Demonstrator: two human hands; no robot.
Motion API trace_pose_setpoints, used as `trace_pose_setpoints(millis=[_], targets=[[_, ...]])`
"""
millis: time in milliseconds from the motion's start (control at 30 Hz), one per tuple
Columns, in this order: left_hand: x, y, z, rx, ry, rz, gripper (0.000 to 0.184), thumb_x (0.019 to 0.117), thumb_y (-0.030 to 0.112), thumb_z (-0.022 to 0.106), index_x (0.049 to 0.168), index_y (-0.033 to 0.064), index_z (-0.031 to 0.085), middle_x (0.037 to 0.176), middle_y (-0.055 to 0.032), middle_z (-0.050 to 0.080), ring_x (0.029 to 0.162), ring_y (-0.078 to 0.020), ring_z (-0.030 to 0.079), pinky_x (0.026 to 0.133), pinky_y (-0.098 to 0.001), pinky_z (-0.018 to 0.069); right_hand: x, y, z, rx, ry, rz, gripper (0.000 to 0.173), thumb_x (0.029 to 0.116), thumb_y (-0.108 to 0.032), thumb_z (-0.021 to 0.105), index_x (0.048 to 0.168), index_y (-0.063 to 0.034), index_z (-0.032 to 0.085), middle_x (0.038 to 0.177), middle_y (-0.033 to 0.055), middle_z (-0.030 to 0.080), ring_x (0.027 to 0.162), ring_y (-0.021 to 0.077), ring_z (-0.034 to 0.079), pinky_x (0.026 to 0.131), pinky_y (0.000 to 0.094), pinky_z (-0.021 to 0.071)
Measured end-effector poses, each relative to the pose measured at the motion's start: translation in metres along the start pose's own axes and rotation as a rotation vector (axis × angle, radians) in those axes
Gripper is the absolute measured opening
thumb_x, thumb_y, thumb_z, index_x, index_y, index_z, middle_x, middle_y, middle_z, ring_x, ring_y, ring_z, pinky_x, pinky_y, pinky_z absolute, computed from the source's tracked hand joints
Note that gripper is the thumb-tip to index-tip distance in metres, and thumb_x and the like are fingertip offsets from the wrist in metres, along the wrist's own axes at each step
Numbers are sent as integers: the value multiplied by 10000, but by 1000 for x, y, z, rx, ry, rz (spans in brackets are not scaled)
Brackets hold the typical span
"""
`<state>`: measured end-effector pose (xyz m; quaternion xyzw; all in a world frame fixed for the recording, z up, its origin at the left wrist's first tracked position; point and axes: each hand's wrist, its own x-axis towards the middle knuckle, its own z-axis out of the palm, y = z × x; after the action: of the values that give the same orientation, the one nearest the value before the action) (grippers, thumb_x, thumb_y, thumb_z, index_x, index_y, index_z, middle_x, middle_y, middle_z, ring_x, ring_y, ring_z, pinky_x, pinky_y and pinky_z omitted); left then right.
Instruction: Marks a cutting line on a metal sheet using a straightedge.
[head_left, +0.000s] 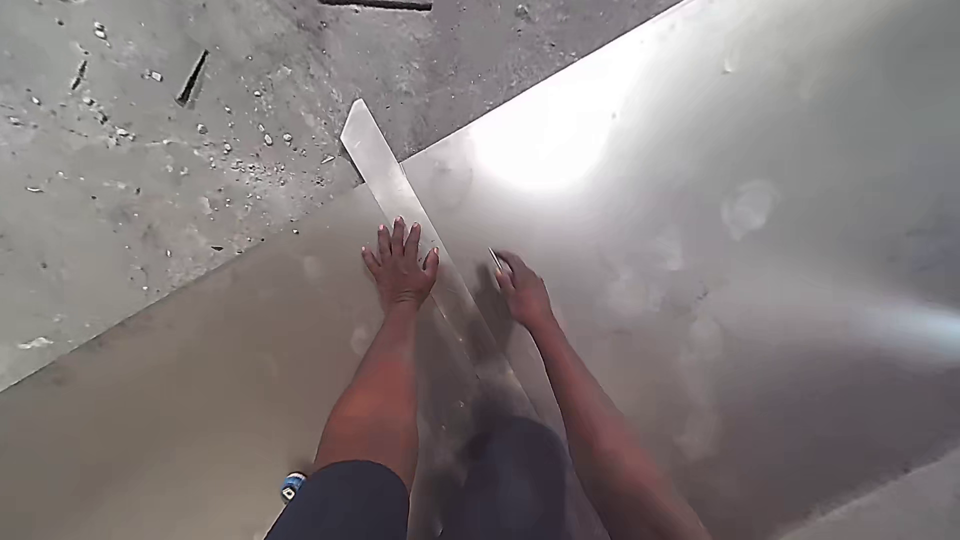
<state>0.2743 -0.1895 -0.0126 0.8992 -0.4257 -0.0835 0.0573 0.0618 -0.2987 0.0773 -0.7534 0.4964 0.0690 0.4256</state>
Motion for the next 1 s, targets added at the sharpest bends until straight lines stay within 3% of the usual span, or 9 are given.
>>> trace_pose_setpoints(millis=[33,67,167,300,433,567,733,900,1000], targets=[[0,0,0,5,-14,-2,648,988,704,331,1567,421,393,1704,81,265,1598,-272,150,1206,-724,88,35,-26,0,-57,2,-79,433,1123,-320,394,1525,-204,506,1444,89,624,1250,339,640,1021,629,488],[2,0,1,5,-14,-3,643,986,705,337,1560,421,404,1699,83,277,1594,-275,164,1204,-724,99,69,-49,2,-101,18,-131,430,1122,-337,376,1516,-241,518,1446,65,629,1249,333,643,1001,621,503],[3,2,-4,7,-42,-25,645,984,718,336,1552,424,419,1690,95,295,1592,-266,176,1212,-718,97,139,-110,14,-152,6,-144,419,1096,-320,395,1468,-302,585,1398,23,665,1241,296,651,965,593,535],[4,4,-8,16,-74,-51,646,979,730,318,1548,441,419,1696,114,278,1596,-259,164,1222,-704,83,177,-155,28,-224,12,-50,384,1027,-290,487,1365,-341,660,1278,7,721,1138,274,700,828,579,577],[4,0,-2,18,-37,-30,636,980,715,351,1546,436,424,1688,95,303,1587,-273,197,1213,-714,107,184,-165,33,-250,20,-53,337,999,-288,528,1284,-324,705,1232,3,732,1112,263,703,799,564,575],[3,2,-6,25,-79,-32,653,984,717,314,1565,430,398,1702,98,269,1597,-268,159,1220,-712,84,186,-169,31,-323,20,-72,303,994,-272,531,1222,-295,729,1149,39,750,1050,276,720,774,560,579],[3,1,-6,7,-56,-22,656,967,714,352,1548,419,429,1687,87,308,1589,-287,187,1208,-727,91,183,-188,24,-471,-17,-118,236,950,-221,569,1113,-171,731,1142,101,732,1063,321,707,779,575,570],[4,2,-8,-6,-68,-36,628,960,688,404,1534,436,442,1683,95,312,1587,-269,194,1205,-728,99,174,-182,20,-541,-79,-147,229,904,-177,597,1097,-160,719,1121,112,733,1049,334,711,748,586,570],[5,4,-12,-2,-111,-48,644,970,722,370,1547,440,412,1699,103,268,1597,-262,154,1216,-718,83,147,-159,18,-561,-123,-139,225,928,-210,603,1116,-171,719,1090,127,731,1016,359,712,723,601,567]])
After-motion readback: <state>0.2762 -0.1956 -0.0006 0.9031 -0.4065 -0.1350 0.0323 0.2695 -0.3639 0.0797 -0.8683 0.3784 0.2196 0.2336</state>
